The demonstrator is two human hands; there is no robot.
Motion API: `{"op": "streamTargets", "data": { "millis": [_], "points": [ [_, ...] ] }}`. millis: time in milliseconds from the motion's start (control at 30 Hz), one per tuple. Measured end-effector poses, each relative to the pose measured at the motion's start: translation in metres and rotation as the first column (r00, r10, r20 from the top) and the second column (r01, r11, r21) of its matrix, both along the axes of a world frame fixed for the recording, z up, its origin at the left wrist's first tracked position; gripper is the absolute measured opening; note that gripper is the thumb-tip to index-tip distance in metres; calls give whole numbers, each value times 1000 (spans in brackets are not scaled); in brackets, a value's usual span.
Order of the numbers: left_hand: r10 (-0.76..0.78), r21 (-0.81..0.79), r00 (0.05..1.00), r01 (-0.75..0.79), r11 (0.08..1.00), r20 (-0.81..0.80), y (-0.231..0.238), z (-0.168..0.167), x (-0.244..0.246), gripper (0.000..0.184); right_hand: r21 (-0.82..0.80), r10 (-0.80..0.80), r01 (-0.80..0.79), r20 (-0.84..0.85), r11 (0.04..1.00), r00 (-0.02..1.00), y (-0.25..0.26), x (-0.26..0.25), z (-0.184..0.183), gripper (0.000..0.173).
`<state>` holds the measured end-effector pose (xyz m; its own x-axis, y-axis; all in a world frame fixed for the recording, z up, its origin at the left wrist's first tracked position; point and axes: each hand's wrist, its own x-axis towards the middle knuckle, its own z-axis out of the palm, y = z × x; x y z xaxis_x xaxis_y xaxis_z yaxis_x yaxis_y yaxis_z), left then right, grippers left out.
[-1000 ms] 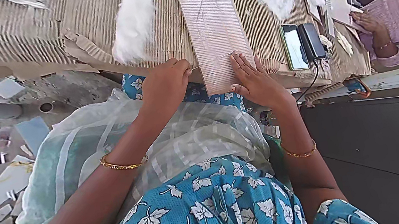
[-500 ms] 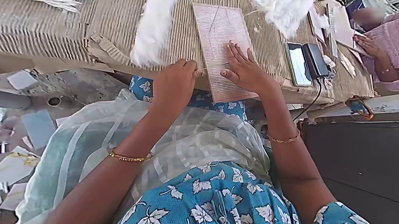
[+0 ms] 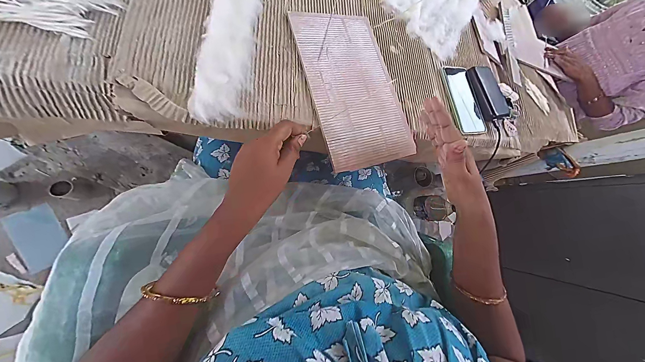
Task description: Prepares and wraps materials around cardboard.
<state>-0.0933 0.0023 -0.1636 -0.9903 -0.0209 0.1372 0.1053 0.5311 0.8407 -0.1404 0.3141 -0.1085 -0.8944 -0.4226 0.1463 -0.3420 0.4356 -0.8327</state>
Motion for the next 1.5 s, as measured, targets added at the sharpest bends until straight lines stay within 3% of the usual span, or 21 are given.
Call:
{"op": "streamTargets", "data": {
  "millis": [67,167,300,433,767,1000,1133,1400,1500],
  "points": [
    [-12,43,999,14,999,-32,-4,0,1,23,-251,-157,177,99,952,983,-21,0,1,68],
    [-25,137,997,34,990,-69,-12,-5,4,23,-382,-201,306,290,872,936,-58,-3,-1,36],
    [-26,247,996,46,968,-84,-23,-17,11,21,-469,-82,286,409,835,909,-107,-8,-5,27],
    [-20,313,995,50,949,-96,-28,-28,13,21,-450,-80,257,376,855,923,-142,-11,4,18],
    [-3,271,998,19,962,-60,-31,-22,14,21,-544,-117,318,372,776,921,-175,-20,8,17],
    [-1,355,998,25,934,-69,-33,-17,15,23,-499,-115,287,347,818,931,-185,-23,19,13],
    [41,334,995,-8,943,-90,-35,-10,18,21,-504,-148,305,328,808,933,-196,-28,26,21],
    [74,350,997,-80,933,31,-32,-12,18,18,-494,25,88,217,865,976,-191,-49,52,10],
    [32,263,993,-62,963,117,-32,-9,19,21,-394,9,62,174,917,985,-204,-71,75,12]
  ]
}}
